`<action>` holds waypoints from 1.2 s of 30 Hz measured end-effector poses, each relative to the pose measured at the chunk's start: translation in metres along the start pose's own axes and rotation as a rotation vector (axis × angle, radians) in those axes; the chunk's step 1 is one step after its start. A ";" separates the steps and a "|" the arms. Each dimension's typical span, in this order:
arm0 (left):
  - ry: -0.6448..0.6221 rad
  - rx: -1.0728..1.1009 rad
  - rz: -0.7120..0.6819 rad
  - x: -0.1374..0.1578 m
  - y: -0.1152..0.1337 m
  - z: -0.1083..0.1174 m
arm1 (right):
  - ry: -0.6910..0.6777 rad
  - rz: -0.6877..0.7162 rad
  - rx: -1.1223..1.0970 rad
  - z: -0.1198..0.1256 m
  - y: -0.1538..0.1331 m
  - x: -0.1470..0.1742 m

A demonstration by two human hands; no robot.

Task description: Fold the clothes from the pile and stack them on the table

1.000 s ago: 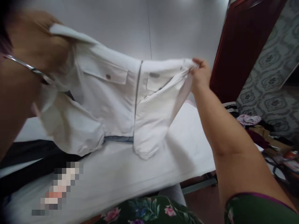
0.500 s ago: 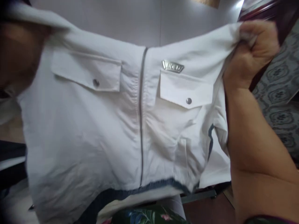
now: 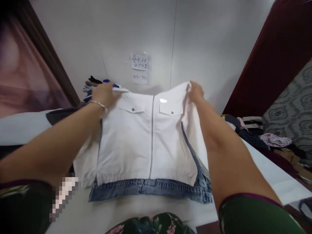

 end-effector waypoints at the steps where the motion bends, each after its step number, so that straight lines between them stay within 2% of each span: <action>1: -0.051 -0.041 -0.034 0.008 0.006 -0.024 | -0.069 -0.091 -0.037 -0.025 0.003 0.015; 2: -0.138 -0.057 -0.074 0.023 0.014 -0.051 | -0.112 -0.134 -0.084 -0.046 0.000 0.035; 4: -0.310 -0.031 -0.181 0.067 0.032 -0.099 | -0.243 -0.097 -0.198 -0.083 -0.016 0.091; 7: -0.487 0.013 -0.250 0.149 0.042 -0.147 | -0.597 0.040 -0.382 -0.130 -0.038 0.204; 9: -0.559 0.051 -0.261 0.199 0.037 -0.161 | -0.773 0.145 -0.453 -0.140 -0.041 0.276; 11: -0.584 0.059 -0.215 0.238 0.020 -0.163 | -0.794 0.191 -0.477 -0.132 -0.027 0.325; 13: -0.557 0.050 -0.147 0.265 0.000 -0.155 | -0.767 0.171 -0.473 -0.117 -0.004 0.353; 18: -0.375 -0.004 0.058 0.304 -0.043 -0.115 | -0.521 -0.093 -0.398 -0.058 0.067 0.373; 20: -0.334 0.007 0.168 0.316 -0.055 -0.102 | -0.437 -0.266 -0.397 -0.038 0.093 0.383; 23: -0.363 0.066 0.320 0.330 -0.069 -0.092 | -0.482 -0.569 -0.482 -0.028 0.116 0.413; 25: -0.412 0.095 0.418 0.335 -0.078 -0.092 | -0.537 -0.681 -0.515 -0.028 0.115 0.430; 28: -0.520 0.103 0.552 0.339 -0.090 -0.098 | -0.556 -0.704 -0.458 -0.026 0.108 0.436; 31: -0.600 0.111 0.600 0.337 -0.095 -0.105 | -0.561 -0.678 -0.464 -0.028 0.101 0.428; 36: -0.540 0.287 0.627 0.327 -0.093 -0.093 | -0.470 -0.753 -0.671 -0.009 0.107 0.406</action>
Point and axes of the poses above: each hand's wrist, its own x-axis away from the middle knuckle, its own z-axis out of the back of the hand, y = z × x, the point moved 9 cm from there along -x, towards the middle knuckle, and after that the axes turned 3 degrees about y, right-handed, at the moved point
